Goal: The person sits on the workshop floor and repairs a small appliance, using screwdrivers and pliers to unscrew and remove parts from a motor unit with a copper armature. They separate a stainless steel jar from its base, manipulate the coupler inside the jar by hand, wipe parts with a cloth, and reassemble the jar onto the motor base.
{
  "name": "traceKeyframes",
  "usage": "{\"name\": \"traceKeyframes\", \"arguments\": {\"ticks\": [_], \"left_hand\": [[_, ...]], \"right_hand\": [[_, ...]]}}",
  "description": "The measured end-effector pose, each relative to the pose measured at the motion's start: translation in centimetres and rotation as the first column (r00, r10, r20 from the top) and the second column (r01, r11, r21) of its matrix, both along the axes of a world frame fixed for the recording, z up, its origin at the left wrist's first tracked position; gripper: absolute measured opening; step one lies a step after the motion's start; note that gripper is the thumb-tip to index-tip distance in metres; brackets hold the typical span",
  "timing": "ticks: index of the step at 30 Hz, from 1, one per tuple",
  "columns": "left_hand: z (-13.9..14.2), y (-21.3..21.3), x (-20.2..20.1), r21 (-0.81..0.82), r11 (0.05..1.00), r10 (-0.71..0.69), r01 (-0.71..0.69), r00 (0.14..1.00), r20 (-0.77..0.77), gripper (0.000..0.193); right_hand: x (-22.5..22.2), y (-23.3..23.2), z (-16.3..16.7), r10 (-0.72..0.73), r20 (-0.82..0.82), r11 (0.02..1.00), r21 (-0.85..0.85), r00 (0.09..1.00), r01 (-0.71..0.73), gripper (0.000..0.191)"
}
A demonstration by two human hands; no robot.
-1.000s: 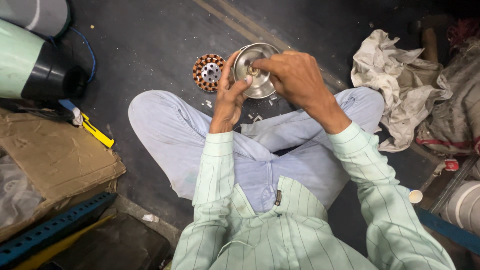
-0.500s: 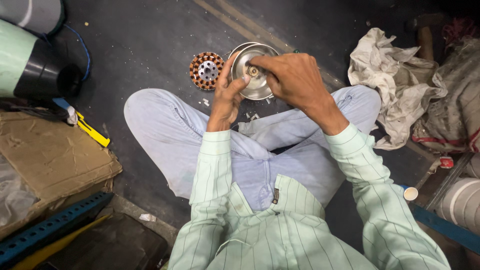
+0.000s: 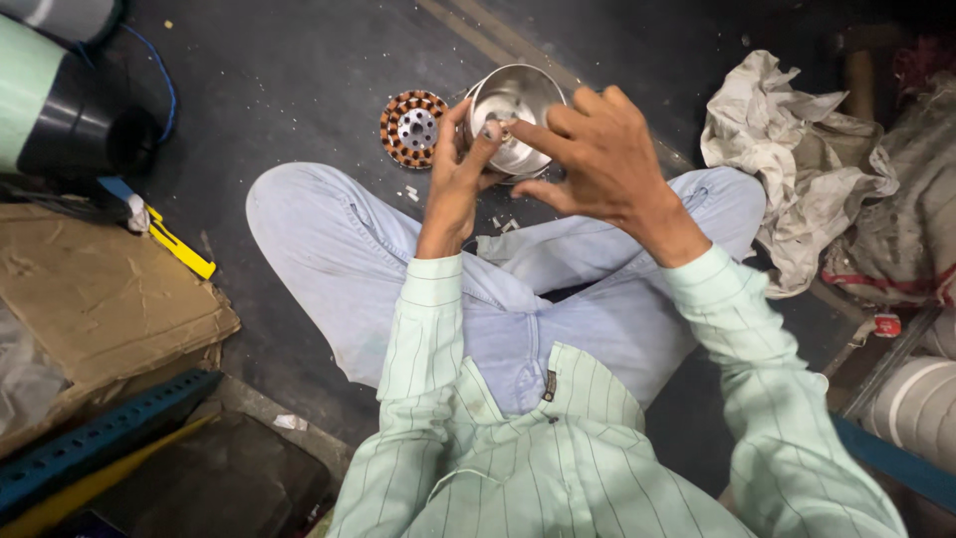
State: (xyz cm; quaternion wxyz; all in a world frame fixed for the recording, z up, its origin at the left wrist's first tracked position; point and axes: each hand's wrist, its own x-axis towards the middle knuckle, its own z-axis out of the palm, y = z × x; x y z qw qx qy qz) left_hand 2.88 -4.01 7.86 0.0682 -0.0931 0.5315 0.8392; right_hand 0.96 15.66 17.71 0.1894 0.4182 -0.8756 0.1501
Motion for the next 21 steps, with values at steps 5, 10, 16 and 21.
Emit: {"name": "traceKeyframes", "arguments": {"ticks": [5,10,16,21], "left_hand": [[0.1,-0.4,0.6,0.183,0.979,-0.066,0.092,0.987,-0.146,0.082],[1.0,0.2,0.8,-0.105,0.993,-0.078,0.046,0.943,-0.322,0.074],[2.1,2.2,0.9,-0.363,0.926,-0.080,-0.106,0.883,-0.463,0.068],[4.2,2.3,1.3,-0.754,0.514,-0.276,-0.409,0.753,-0.597,0.075]], "right_hand": [[-2.1,0.4,-4.1,-0.055,0.160,0.991,-0.111,0.986,0.073,0.047],[-4.5,2.1,-9.3,0.592,0.681,0.344,-0.698,0.431,0.628,0.043],[-3.2,1.6,-12.2,0.755,0.562,0.132,-0.636,0.339,0.760,0.039],[-3.1,0.4,-11.6,0.889,0.352,-0.021,-0.607,0.292,0.795,0.046]]}}
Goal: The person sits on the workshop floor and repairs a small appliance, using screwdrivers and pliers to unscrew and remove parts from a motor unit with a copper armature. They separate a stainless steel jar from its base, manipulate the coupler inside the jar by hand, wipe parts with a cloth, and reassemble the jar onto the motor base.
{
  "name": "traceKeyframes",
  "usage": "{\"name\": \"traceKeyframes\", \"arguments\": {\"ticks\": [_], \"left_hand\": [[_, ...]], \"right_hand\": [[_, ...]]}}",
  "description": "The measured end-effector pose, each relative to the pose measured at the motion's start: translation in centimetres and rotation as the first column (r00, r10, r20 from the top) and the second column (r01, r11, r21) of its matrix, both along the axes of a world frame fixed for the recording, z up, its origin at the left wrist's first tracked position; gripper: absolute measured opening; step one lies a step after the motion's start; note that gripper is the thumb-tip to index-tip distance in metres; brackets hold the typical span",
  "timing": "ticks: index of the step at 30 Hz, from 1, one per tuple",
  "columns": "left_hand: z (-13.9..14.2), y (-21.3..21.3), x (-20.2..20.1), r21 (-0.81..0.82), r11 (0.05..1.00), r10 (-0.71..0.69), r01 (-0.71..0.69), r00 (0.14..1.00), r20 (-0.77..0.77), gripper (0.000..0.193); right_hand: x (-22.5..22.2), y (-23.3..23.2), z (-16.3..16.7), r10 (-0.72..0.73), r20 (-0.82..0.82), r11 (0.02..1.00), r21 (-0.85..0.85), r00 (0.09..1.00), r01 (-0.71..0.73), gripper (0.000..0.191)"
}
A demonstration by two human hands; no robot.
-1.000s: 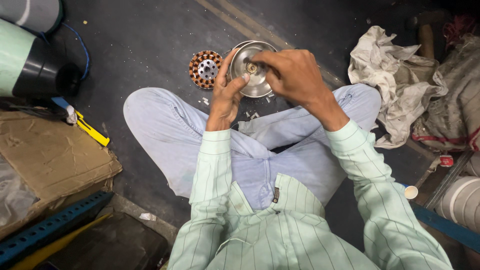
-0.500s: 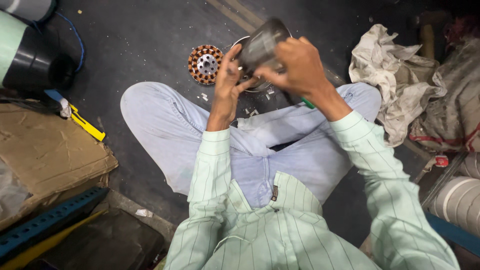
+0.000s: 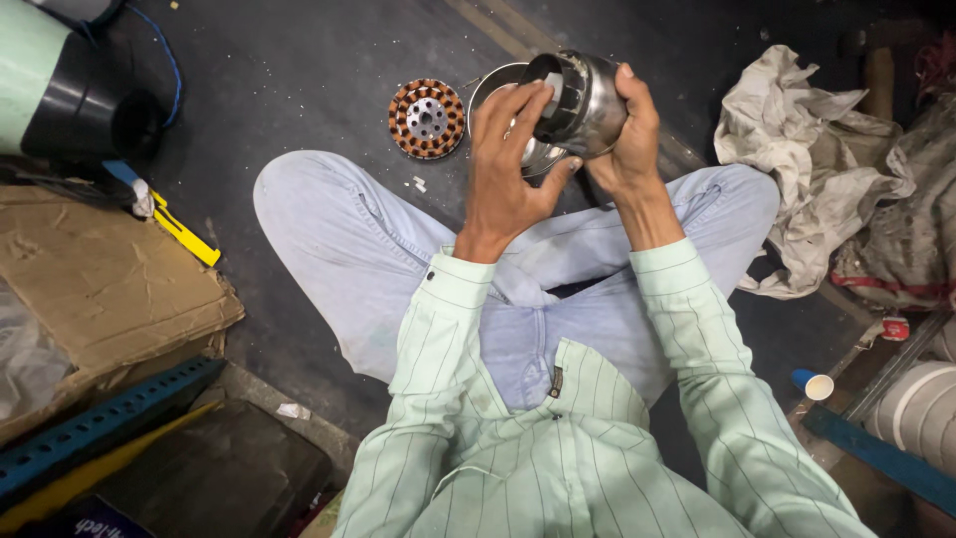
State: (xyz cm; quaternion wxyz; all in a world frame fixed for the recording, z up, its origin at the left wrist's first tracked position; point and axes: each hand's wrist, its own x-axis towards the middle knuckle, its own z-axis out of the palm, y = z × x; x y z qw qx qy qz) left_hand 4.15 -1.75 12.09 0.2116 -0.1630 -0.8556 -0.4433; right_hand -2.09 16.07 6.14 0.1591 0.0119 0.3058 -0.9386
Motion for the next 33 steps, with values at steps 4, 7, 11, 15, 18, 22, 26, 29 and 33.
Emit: {"name": "traceKeyframes", "arguments": {"ticks": [4,7,11,15,18,22,26,29,33], "left_hand": [[1.1,-0.4,0.0,-0.103,0.978,0.166,-0.180,0.977,-0.135,0.070],[0.9,-0.7,-0.1,0.114,0.975,0.196,-0.190,0.980,-0.043,0.082],[-0.5,0.1,0.0,0.348,0.933,-0.144,0.089,0.980,0.135,0.109],[-2.1,1.1,-0.5,0.303,0.953,-0.041,-0.001,0.990,0.135,0.107],[-2.7,0.5,-0.8,0.240,0.969,0.045,-0.060,0.997,0.066,0.103],[-3.1,0.2,-1.5,0.120,0.986,0.120,-0.117,0.993,-0.018,0.104],[-3.2,0.4,-1.7,0.117,0.985,0.128,-0.123,0.991,-0.034,0.105],[-3.1,0.2,-1.7,0.147,0.982,0.126,-0.121,0.992,-0.029,0.105],[-2.9,0.2,-1.4,0.151,0.981,0.128,-0.123,0.992,-0.022,0.103]], "right_hand": [[0.1,0.2,0.5,0.057,-0.004,0.998,-0.022,0.998,-0.057,0.049],[0.4,0.5,0.0,0.092,0.124,0.986,-0.151,0.988,-0.072,0.051],[1.3,-0.1,-1.7,0.086,0.100,0.985,-0.158,0.991,-0.069,0.048],[1.2,-0.9,-2.3,-0.069,0.051,0.971,0.234,0.996,0.056,0.042],[0.7,0.0,0.3,-0.163,-0.368,0.516,0.759,0.915,0.397,0.036],[1.9,1.4,6.0,0.059,-0.625,0.347,0.744,0.779,0.571,0.029],[2.6,1.2,9.7,0.589,-0.706,0.139,0.567,0.393,0.812,0.047],[2.2,0.9,10.1,0.588,-0.701,0.161,0.589,0.402,0.792,0.036],[1.8,1.6,9.6,0.629,-0.679,0.155,0.585,0.377,0.796,0.046]]}}
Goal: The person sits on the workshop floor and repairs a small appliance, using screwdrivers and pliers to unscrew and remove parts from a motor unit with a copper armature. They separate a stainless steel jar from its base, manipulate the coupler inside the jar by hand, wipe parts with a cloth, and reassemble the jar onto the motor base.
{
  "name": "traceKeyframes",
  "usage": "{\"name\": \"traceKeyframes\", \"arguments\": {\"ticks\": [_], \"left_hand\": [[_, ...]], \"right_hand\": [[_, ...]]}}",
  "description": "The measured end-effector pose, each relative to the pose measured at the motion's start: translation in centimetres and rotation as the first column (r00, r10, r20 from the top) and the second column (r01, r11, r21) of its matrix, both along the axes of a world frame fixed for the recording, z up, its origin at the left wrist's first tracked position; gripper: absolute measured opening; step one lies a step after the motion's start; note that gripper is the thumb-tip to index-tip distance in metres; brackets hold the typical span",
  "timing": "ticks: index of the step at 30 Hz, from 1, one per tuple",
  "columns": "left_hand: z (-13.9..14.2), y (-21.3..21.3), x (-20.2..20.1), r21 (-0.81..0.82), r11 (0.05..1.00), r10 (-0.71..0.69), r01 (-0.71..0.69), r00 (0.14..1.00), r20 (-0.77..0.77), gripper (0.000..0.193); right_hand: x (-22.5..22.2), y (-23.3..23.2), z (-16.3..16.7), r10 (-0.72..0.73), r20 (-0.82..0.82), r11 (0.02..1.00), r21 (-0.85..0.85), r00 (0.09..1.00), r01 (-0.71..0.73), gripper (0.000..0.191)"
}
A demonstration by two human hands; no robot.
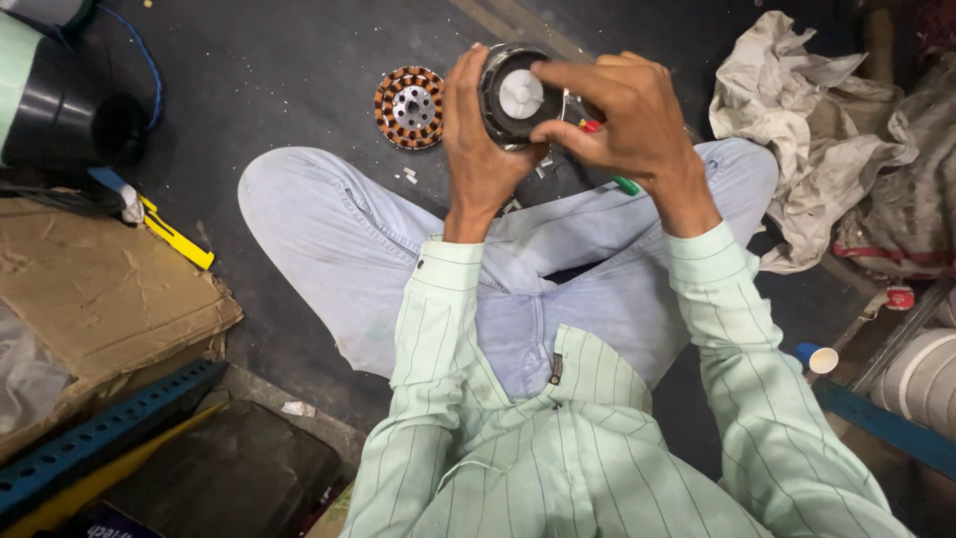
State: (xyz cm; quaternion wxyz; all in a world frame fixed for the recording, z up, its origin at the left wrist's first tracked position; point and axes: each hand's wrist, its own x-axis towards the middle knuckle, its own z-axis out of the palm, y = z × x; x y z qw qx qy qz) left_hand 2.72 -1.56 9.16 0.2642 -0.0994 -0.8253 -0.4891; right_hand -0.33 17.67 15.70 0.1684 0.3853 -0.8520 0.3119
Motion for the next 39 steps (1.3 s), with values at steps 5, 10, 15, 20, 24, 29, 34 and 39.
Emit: {"name": "traceKeyframes", "arguments": {"ticks": [5,10,15,20,24,29,34,39], "left_hand": [[-0.1,0.3,0.1,-0.007,1.000,0.009,-0.009,1.000,0.007,0.099],[-0.7,0.4,-0.1,0.002,1.000,-0.010,0.010,1.000,-0.009,0.110],[-1.7,0.3,-0.8,-0.027,0.999,0.024,-0.024,1.000,0.007,0.100],[-2.5,0.1,-1.4,-0.042,0.998,0.046,-0.045,0.999,0.028,0.099],[-2.8,0.3,-1.6,-0.040,0.997,0.074,-0.073,0.997,0.032,0.097],[-2.8,0.2,-1.4,-0.072,0.995,0.075,-0.075,0.997,0.003,0.101],[-2.3,0.3,-1.3,-0.039,0.997,0.065,-0.064,0.998,0.021,0.101],[-1.7,0.3,-1.1,-0.029,0.997,0.066,-0.065,0.997,0.039,0.099]], "right_hand": [[-0.3,0.3,-0.5,-0.090,0.074,0.995,0.039,0.993,0.088,0.042],[0.0,0.6,-0.6,-0.001,0.111,0.999,0.040,0.994,-0.004,0.065],[-0.3,-0.4,-2.4,-0.079,0.147,0.997,0.019,0.986,0.077,0.053],[-0.2,-1.0,-3.9,-0.117,0.253,0.990,-0.047,0.960,0.133,0.050],[-0.1,-1.0,-4.2,-0.149,0.272,0.986,-0.030,0.951,0.163,0.048],[0.0,-1.0,-4.4,-0.101,0.263,0.991,-0.058,0.959,0.120,0.055],[0.0,-0.8,-4.7,-0.115,0.232,0.985,-0.097,0.966,0.141,0.054],[0.1,-0.7,-4.7,-0.114,0.243,0.986,-0.090,0.963,0.139,0.049]]}}
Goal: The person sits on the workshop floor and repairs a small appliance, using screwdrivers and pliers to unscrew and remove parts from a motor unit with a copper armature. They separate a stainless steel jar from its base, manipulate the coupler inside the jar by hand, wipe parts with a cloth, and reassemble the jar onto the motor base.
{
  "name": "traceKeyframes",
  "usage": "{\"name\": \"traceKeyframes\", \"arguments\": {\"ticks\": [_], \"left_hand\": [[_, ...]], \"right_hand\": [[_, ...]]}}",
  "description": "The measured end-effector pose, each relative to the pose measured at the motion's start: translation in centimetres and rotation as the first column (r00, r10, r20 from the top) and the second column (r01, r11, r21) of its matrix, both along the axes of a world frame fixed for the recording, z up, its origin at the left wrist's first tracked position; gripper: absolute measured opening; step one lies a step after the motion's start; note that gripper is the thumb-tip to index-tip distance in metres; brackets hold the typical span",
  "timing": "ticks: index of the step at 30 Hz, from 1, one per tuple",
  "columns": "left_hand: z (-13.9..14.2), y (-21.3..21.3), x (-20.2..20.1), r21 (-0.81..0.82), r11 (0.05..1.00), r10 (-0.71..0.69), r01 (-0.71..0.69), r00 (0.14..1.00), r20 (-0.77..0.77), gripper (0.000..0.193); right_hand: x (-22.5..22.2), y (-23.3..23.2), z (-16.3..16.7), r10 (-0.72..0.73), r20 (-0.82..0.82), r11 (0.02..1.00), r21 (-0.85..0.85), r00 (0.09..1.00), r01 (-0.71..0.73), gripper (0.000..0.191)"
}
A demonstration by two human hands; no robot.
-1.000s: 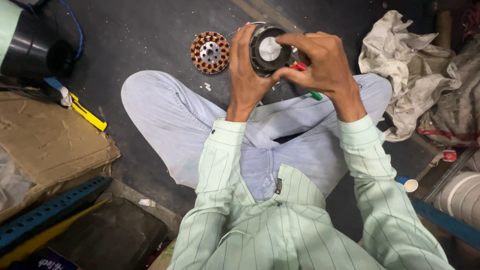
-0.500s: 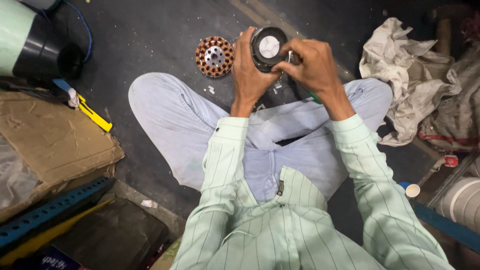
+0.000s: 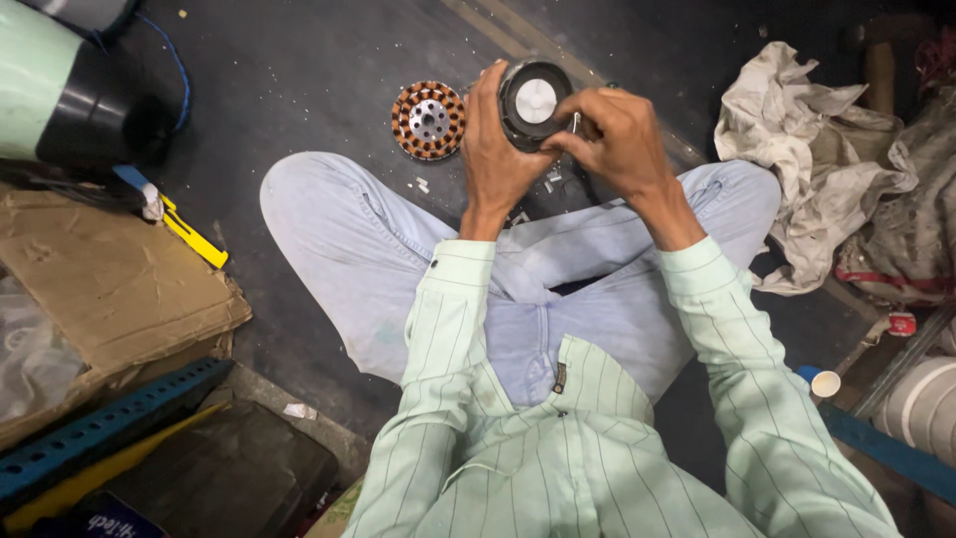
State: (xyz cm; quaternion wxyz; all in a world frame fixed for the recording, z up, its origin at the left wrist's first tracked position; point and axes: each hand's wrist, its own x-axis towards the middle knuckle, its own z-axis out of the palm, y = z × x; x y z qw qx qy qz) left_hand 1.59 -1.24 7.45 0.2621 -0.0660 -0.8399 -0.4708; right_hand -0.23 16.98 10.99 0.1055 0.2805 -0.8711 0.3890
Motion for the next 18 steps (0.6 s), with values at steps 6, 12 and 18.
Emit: {"name": "traceKeyframes", "arguments": {"ticks": [6,12,18], "left_hand": [[0.1,-0.3,-0.1,-0.030,0.999,0.018,-0.020,0.999,-0.040,0.100],[-0.1,-0.4,0.0,-0.088,0.996,0.028,-0.032,0.999,-0.039,0.099],[0.5,-0.4,0.2,-0.061,0.998,0.025,-0.028,0.998,-0.050,0.102]], "right_hand": [[0.2,-0.5,0.3,0.013,-0.049,1.000,-0.009,0.999,-0.013,0.047],[0.3,-0.6,0.8,-0.034,0.057,0.999,-0.006,0.998,0.035,0.051],[0.1,-0.7,1.1,0.030,0.049,1.000,0.006,0.998,-0.030,0.056]]}}
